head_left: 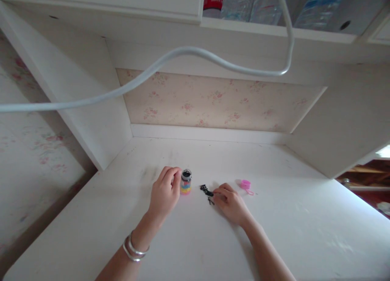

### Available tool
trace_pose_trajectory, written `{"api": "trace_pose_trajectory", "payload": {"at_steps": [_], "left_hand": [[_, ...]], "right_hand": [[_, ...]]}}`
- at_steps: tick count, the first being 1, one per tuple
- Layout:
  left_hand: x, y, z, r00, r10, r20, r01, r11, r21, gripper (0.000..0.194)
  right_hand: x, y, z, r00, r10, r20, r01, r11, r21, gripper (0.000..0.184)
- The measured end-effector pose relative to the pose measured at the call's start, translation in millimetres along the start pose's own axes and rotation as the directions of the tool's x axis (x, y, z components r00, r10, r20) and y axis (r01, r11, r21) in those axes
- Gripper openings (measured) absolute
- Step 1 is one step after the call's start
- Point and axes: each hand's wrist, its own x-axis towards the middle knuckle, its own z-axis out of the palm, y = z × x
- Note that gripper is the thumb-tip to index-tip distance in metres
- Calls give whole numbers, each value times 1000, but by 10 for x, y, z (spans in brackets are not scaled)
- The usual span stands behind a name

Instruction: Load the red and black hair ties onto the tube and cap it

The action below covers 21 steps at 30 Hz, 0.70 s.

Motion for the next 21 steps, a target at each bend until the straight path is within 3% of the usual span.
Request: {"api": "trace_pose_trajectory", "payload": {"at_steps": [6, 9, 12, 16, 21], "left_hand": [[-101, 65, 0, 994, 108, -29, -110, 992, -67, 14], [-200, 121, 49, 969, 234, 77, -228, 971, -77, 16], [-303, 200, 138, 909, 326, 258, -326, 944, -46, 17], [-419, 285, 297, 816, 256, 519, -332, 941, 57, 19], [-508, 281, 461, 753, 130, 645, -296, 943, 155, 24]], "right_hand": [[6, -16, 5, 1000, -27, 6, 27, 999, -31, 17], [9, -5, 9, 1000, -12, -10, 12, 1000, -21, 18], [5, 9, -3, 1000, -1, -17, 1, 1000, -14, 20], [-14, 25, -50, 1000, -13, 7, 13, 1000, 1, 17], [-41, 63, -97, 1000, -13, 25, 13, 1000, -15, 12]]}}
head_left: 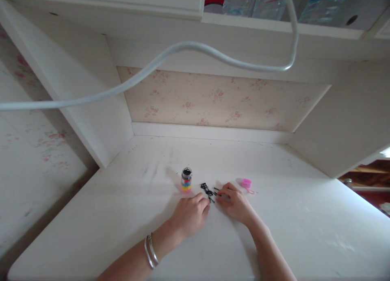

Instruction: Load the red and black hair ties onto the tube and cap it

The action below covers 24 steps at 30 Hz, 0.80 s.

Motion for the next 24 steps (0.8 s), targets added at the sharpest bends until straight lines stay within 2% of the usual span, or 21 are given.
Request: {"api": "trace_pose_trajectory", "payload": {"at_steps": [5, 8, 11, 17, 21, 24], "left_hand": [[39, -7, 78, 997, -13, 71, 12, 1000, 17, 26], [61, -3, 98, 996, -11, 92, 9, 1000, 29, 27], [71, 2, 112, 995, -16, 99, 13, 999, 33, 28], [57, 4, 101, 996, -27, 90, 24, 999, 33, 31], [34, 4, 68, 994, -21, 105, 18, 999, 33, 31], [23, 4, 46, 995, -8, 103, 4, 999, 32, 29]], "right_hand": [[6, 43, 9, 1000, -1, 18, 1, 1000, -8, 20], [11, 63, 7, 1000, 11, -9, -11, 1000, -23, 19], [10, 75, -5, 999, 33, -36, -35, 998, -61, 18], [16, 78, -4, 999, 40, 0, -40, 998, -41, 28], [53, 41, -23, 990, 15, -144, -9, 999, 40, 31], [98, -80, -63, 972, 6, -237, 15, 996, 86, 33]]}}
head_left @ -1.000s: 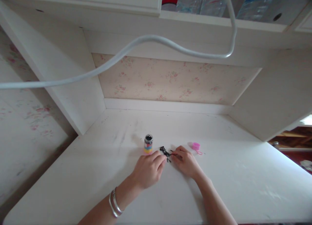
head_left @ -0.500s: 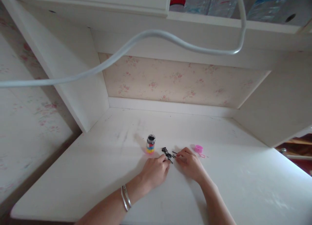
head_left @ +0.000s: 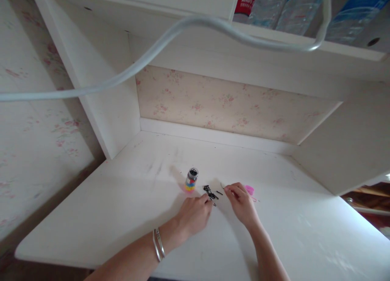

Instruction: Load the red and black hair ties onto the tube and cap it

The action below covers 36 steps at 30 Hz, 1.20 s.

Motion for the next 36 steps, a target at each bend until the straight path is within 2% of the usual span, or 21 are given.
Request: {"api": "trace_pose_trajectory", "payload": {"at_steps": [6, 10, 13, 19, 25, 32, 36], "left_hand": [[12, -2, 3, 1000, 5, 8, -5, 1000, 19, 20], [9, -2, 20, 1000, -20, -14, 20, 1000, 13, 21], [0, -6, 17, 999, -20, -35, 20, 1000, -6, 25], [-11, -13, 1, 1000, -23, -14, 23, 1000, -16, 28], [-17, -20, 5, 1000, -26, -11, 25, 999, -27, 24], [-10, -18, 2, 1000, -21, -8, 21, 1000, -14, 24], [-11, -36, 22, 1000, -8, -22, 8, 1000, -4, 25]], "right_hand": [[205, -559, -12, 995, -97, -39, 101, 990, 99, 31], [423, -958, 25, 977, -211, 42, 205, 972, 116, 27], [580, -1125, 63, 956, -274, 109, 266, 961, 76, 24], [764, -1190, 70, 912, -311, 269, 326, 945, -13, 17], [866, -1243, 36, 882, -324, 342, 370, 925, -80, 17], [902, -1288, 41, 875, -332, 353, 385, 918, -92, 15], [891, -1300, 18, 902, -330, 276, 349, 937, -21, 15]]}}
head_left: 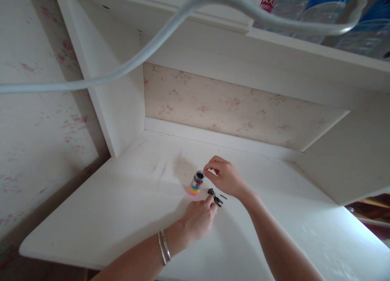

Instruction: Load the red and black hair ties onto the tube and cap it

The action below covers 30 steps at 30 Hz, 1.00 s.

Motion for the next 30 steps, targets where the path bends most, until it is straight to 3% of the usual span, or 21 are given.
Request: {"api": "trace_pose_trajectory", "payload": {"at_steps": [4, 8, 13, 16, 24, 28, 30], "left_hand": [[-15, -23, 4, 999, -19, -40, 18, 1000, -19, 26], [-26, -40, -32, 998, -42, -41, 40, 997, -59, 20], [-36, -63, -96, 994, -34, -100, 24, 996, -91, 20], [-39, -73, -99, 988, -38, -151, 17, 990, -141, 19], [-9, -120, -91, 958, -107, -265, 30, 960, -277, 17], [-5, -123, -145, 933, -128, -335, -23, 911, -412, 16], [-13, -112, -167, 935, -156, -318, -23, 870, -493, 19]], "right_hand": [[-71, 47, -74, 987, 90, -132, -78, 993, 94, 18], [-318, 306, -48, 962, 194, -194, -171, 977, 129, 25], [-892, 839, 252, 921, 369, -125, -360, 929, 90, 30], [-1180, 1039, 424, 901, 411, -142, -411, 911, 28, 32], [-1281, 1014, 480, 909, 403, -102, -409, 911, -46, 29], [-1299, 1013, 503, 919, 383, -89, -389, 920, -52, 26], [-1309, 1010, 514, 928, 363, -88, -369, 928, -60, 27]]}}
